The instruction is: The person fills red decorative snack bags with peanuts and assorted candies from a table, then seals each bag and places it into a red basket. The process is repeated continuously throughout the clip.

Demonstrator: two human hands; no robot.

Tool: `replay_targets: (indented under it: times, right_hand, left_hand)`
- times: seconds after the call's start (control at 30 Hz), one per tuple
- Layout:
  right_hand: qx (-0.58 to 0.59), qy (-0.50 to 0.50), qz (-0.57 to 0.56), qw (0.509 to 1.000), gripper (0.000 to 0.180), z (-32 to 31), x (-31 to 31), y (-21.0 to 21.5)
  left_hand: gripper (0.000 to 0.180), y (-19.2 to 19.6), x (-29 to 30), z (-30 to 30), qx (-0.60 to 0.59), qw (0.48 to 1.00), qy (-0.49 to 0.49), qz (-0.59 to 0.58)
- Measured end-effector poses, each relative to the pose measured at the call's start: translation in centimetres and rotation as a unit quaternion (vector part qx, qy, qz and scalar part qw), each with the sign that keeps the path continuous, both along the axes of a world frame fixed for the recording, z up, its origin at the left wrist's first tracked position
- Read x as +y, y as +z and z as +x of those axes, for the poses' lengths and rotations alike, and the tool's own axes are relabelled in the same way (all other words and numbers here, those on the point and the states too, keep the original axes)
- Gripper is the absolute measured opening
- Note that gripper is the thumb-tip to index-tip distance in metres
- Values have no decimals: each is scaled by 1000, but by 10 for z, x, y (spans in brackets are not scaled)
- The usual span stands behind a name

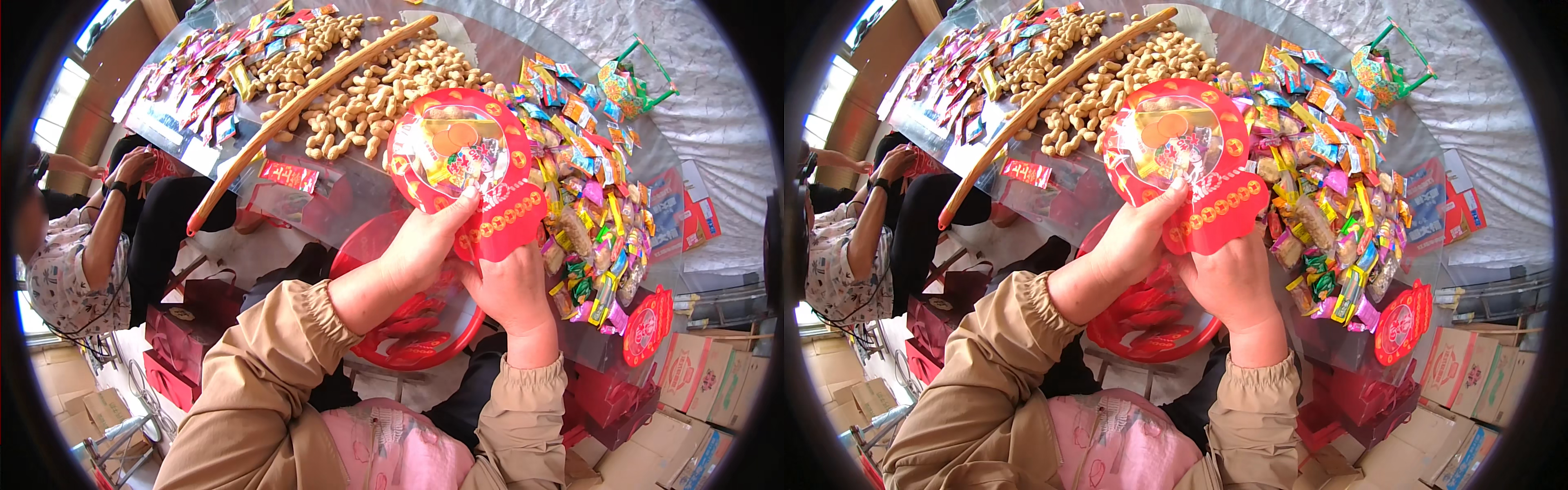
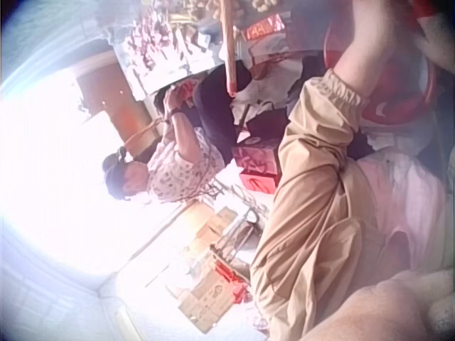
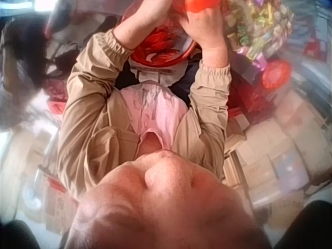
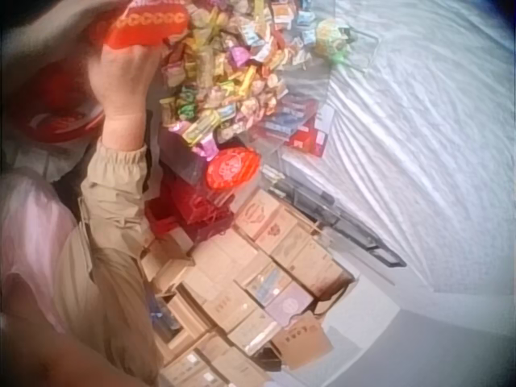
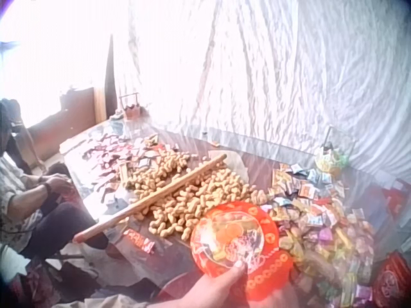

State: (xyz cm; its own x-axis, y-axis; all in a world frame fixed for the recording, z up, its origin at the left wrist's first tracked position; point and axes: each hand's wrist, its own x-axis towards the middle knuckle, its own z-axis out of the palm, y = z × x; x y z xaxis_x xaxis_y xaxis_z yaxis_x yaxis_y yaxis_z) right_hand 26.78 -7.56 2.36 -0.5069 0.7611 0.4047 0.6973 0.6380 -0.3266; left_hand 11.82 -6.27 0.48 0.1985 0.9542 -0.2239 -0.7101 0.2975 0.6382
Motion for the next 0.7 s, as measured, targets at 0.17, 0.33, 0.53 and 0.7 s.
replay_targets:
  times: [0.17, 0.33, 0.53, 0.7]
  right_hand:
    - [-33, 22, 40, 998, 30, 8, -2, -2]
    - [140, -14, 146, 979, 11, 20, 3, 3]
    - [275, -143, 19, 951, 35, 38, 13, -11]
    - [189, -112, 87, 972, 74, 41, 19, -11]
  left_hand:
    - [39, 0, 9, -7, -24, 999, 49, 1]
    - [36, 7, 15, -14, 14, 996, 89, 9]
    - [39, 6, 11, -17, 45, 997, 19, 53]
    - [42, 4, 9, -23, 35, 996, -55, 58]
